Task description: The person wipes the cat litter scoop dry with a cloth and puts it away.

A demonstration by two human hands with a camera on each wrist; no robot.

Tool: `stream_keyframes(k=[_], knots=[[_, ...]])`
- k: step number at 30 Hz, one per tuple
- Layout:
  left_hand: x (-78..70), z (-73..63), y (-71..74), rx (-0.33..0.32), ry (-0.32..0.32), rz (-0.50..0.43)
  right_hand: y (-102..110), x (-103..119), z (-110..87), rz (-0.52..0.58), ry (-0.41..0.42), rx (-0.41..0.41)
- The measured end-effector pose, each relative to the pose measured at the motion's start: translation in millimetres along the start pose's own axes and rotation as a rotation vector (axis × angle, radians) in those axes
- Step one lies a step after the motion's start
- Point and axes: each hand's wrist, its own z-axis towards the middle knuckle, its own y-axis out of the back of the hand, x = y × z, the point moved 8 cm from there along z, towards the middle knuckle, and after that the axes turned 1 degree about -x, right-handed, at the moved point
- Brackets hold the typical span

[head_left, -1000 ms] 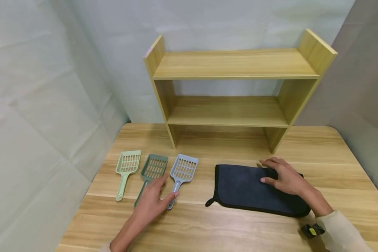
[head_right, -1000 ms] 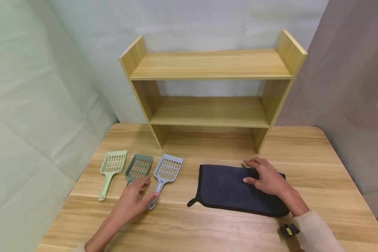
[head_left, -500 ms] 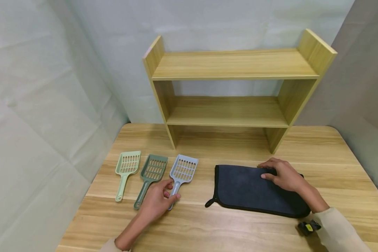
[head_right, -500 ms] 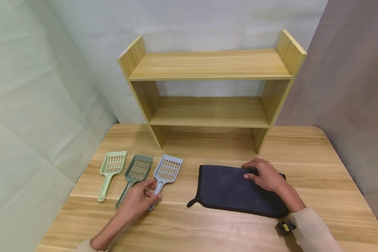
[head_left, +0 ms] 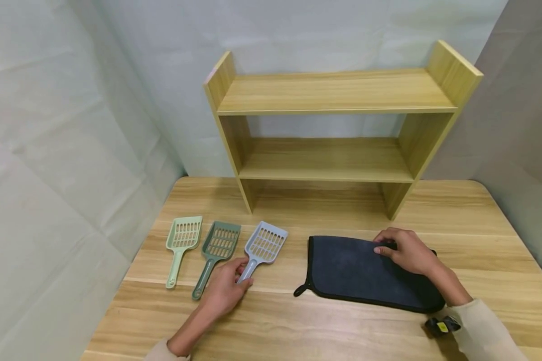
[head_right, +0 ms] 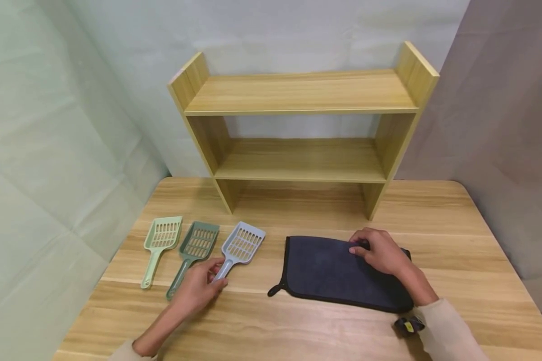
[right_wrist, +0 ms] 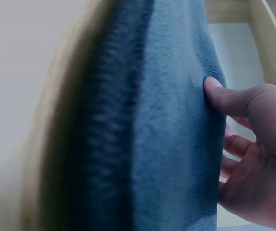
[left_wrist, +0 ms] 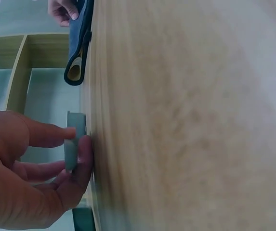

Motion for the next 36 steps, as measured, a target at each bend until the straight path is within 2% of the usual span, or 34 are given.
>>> stream_keyframes(k=[4, 8, 11, 13, 18, 21, 24, 28, 31, 36], knots=[[-4.0, -1.1, 6.4, 0.002, 0.012, 0.015, 6, 4, -2.1, 0.037, 0.006, -0.020], [-0.6, 0.0, 7.6, -0.024, -0.094, 0.025, 12, 8, -5.5, 0.093, 0.030, -0.039], [10.2, 2.1, 2.3, -0.044, -0.174, 0.027, 16, 13, -7.8, 0.136, 0.063, -0.050], [20.2, 4.0, -3.0, -0.046, -0.205, 0.029, 19, 17, -9.1, 0.170, 0.082, -0.050], [33.4, 7.8, -8.1, -0.050, -0.217, 0.075, 26, 27, -12.4, 0.258, 0.098, -0.038], [34.6, 10.7, -6.4, -0.062, -0.223, 0.093, 31, 33, -14.2, 0.312, 0.102, -0.044], [20.4, 10.7, 3.4, -0.089, -0.282, 0.077, 36, 39, -16.9, 0.366, 0.110, -0.070], [-18.6, 5.4, 26.2, -0.118, -0.308, 0.068, 45, 46, -20.1, 0.444, 0.118, -0.120], [-37.3, 4.0, 36.9, -0.112, -0.253, 0.090, 51, 50, -21.4, 0.488, 0.136, -0.169], [-46.6, 8.6, 41.6, -0.084, -0.189, 0.112, 62, 61, -24.1, 0.574, 0.201, -0.280]])
